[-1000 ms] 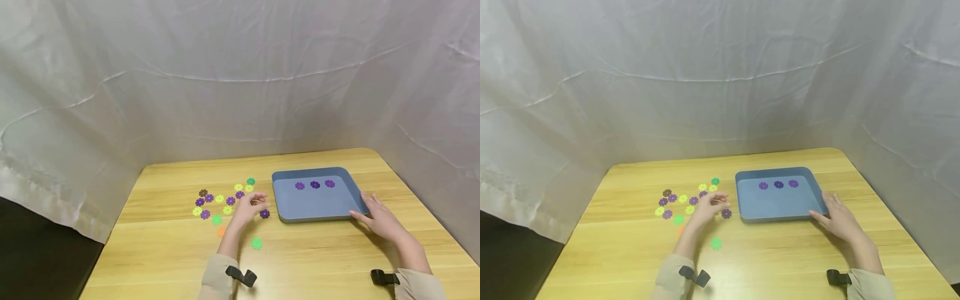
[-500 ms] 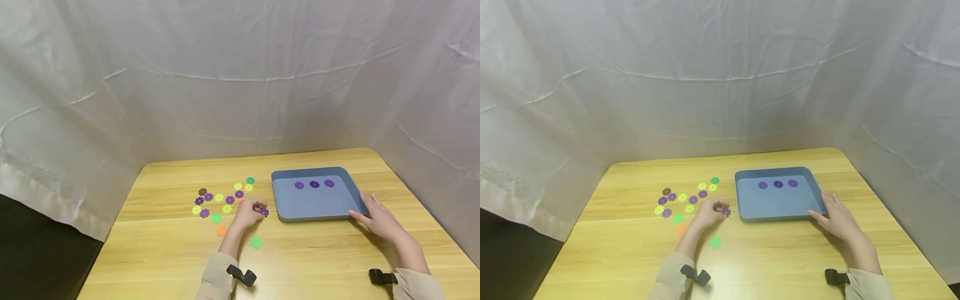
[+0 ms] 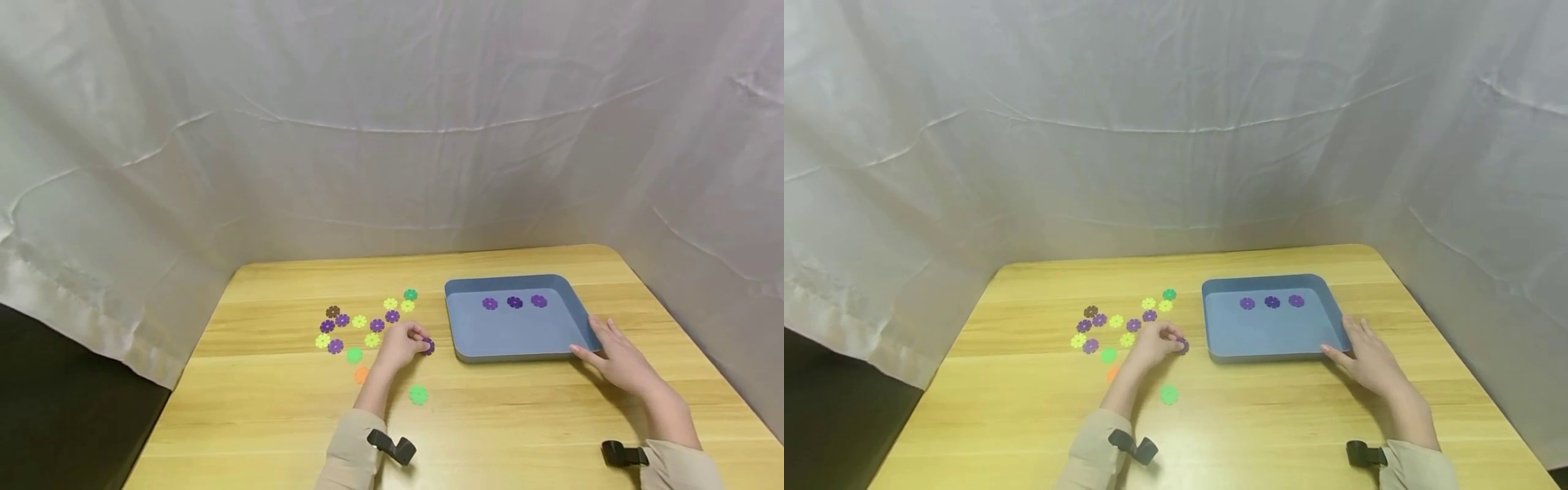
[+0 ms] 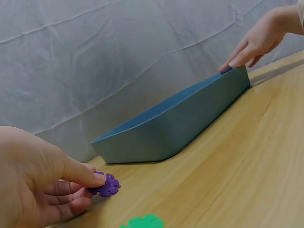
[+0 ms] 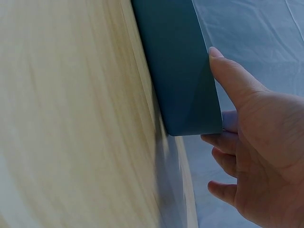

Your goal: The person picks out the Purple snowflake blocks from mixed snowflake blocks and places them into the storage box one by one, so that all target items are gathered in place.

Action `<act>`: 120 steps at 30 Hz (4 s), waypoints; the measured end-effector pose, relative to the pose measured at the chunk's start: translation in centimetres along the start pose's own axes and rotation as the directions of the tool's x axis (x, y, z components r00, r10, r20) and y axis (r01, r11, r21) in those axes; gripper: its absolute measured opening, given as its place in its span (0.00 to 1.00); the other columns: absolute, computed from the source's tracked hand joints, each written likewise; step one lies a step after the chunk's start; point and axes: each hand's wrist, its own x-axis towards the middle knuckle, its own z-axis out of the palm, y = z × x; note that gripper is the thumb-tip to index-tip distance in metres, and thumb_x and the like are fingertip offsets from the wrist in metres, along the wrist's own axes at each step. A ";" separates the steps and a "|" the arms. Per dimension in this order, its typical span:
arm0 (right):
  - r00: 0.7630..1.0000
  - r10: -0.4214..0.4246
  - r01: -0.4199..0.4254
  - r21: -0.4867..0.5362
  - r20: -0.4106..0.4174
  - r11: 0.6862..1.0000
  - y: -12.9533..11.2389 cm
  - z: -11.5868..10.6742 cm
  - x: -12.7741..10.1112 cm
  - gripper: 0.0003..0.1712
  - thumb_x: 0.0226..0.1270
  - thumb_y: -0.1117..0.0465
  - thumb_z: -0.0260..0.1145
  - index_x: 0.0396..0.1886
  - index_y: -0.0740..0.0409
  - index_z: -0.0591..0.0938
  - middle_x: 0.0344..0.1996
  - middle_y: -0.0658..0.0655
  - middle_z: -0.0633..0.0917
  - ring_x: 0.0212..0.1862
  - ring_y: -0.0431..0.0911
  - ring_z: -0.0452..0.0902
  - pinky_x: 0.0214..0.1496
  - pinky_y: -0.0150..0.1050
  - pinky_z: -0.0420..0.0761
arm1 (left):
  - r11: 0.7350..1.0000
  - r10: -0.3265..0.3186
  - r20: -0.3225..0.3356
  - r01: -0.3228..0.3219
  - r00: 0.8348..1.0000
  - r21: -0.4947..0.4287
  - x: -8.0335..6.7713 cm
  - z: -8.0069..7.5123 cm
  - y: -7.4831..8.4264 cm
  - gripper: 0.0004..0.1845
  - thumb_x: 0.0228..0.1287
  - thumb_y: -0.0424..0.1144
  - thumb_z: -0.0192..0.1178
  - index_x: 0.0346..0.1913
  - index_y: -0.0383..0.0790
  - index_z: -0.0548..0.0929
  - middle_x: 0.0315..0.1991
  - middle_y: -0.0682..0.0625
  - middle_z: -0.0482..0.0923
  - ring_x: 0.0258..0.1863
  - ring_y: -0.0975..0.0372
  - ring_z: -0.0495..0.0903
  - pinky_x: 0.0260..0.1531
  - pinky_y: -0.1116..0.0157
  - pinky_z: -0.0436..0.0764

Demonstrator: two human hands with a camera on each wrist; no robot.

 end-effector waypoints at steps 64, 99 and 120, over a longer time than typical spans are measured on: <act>0.999 0.038 -0.043 -0.179 -0.034 0.983 -1.4 0.3 -0.3 0.52 0.70 0.37 0.56 0.73 0.76 0.53 0.71 0.78 0.55 0.74 0.72 0.45 0.68 0.72 0.51 | 0.929 -0.182 0.092 0.202 0.979 -0.310 8.0 16.1 11.8 0.03 0.54 0.28 0.70 0.27 0.34 0.86 0.22 0.45 0.86 0.26 0.55 0.88 0.30 0.62 0.86; 1.000 0.025 -0.027 -0.122 -0.017 0.992 -1.4 0.4 0.4 0.53 0.70 0.38 0.57 0.73 0.76 0.51 0.71 0.79 0.53 0.74 0.73 0.42 0.70 0.71 0.50 | 0.943 -0.064 0.154 0.111 0.986 -0.313 6.4 13.1 10.7 0.09 0.60 0.36 0.68 0.42 0.37 0.87 0.39 0.45 0.88 0.42 0.52 0.87 0.45 0.59 0.85; 1.000 0.003 -0.006 -0.111 -0.026 0.994 -0.4 0.1 0.2 0.52 0.70 0.40 0.57 0.73 0.77 0.50 0.70 0.81 0.53 0.74 0.73 0.40 0.69 0.71 0.49 | 0.961 0.192 0.013 -0.186 0.981 -0.203 0.6 -0.7 10.6 0.20 0.65 0.48 0.63 0.57 0.45 0.81 0.53 0.49 0.83 0.52 0.59 0.81 0.54 0.62 0.80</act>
